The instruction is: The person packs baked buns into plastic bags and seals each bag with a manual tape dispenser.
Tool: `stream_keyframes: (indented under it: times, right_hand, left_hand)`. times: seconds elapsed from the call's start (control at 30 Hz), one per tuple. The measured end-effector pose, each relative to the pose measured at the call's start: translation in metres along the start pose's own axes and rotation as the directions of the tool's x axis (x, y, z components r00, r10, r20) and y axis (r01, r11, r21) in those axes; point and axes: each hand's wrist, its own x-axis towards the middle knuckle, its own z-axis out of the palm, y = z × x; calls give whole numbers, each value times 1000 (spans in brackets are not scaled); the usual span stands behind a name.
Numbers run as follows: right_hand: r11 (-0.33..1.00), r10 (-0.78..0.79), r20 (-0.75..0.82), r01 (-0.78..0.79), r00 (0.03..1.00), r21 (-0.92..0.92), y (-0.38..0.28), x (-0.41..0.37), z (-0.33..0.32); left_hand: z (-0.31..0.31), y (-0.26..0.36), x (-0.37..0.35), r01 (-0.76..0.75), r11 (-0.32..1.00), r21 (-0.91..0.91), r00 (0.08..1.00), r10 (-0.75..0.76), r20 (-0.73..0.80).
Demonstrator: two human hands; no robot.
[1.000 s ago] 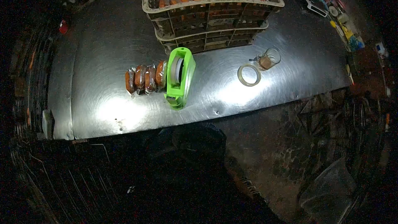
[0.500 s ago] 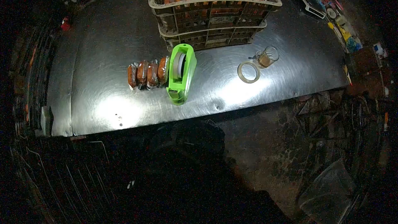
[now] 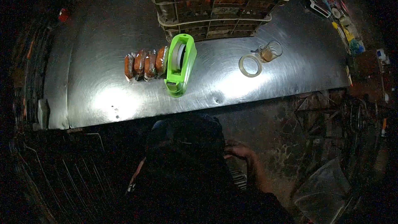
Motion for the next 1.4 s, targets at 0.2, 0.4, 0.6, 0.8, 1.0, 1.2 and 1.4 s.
stream_keyframes:
  times: [0.2,0.4,0.6,0.8,1.0,1.2,1.4]
  right_hand:
    - [965,70,43,-57,997,-256,21,-13,-14]
    - [927,219,-78,-233,973,-294,-44,-47,21]
    - [819,-486,-311,302,817,-487,-195,-92,29]
    - [364,-929,-370,205,10,-909,-323,-83,-21]
    - [497,-849,-528,296,-29,-816,-345,-33,-59]
    - [553,-807,-590,328,-19,-766,-340,-9,-76]
    - [572,-802,-585,430,116,-699,-320,-15,-78]
  left_hand:
    - [-5,1,-2,11,1000,26,1000,-11,9]
    - [1,3,17,-46,986,163,999,47,-1]
    - [-25,-35,95,-296,675,676,905,424,-27]
    - [-57,-101,107,-610,193,768,700,586,408]
    - [-16,-84,40,-279,718,638,941,338,31]
    - [11,-59,30,-253,778,575,944,327,-28]
    - [16,-41,35,-287,770,570,934,357,-11]
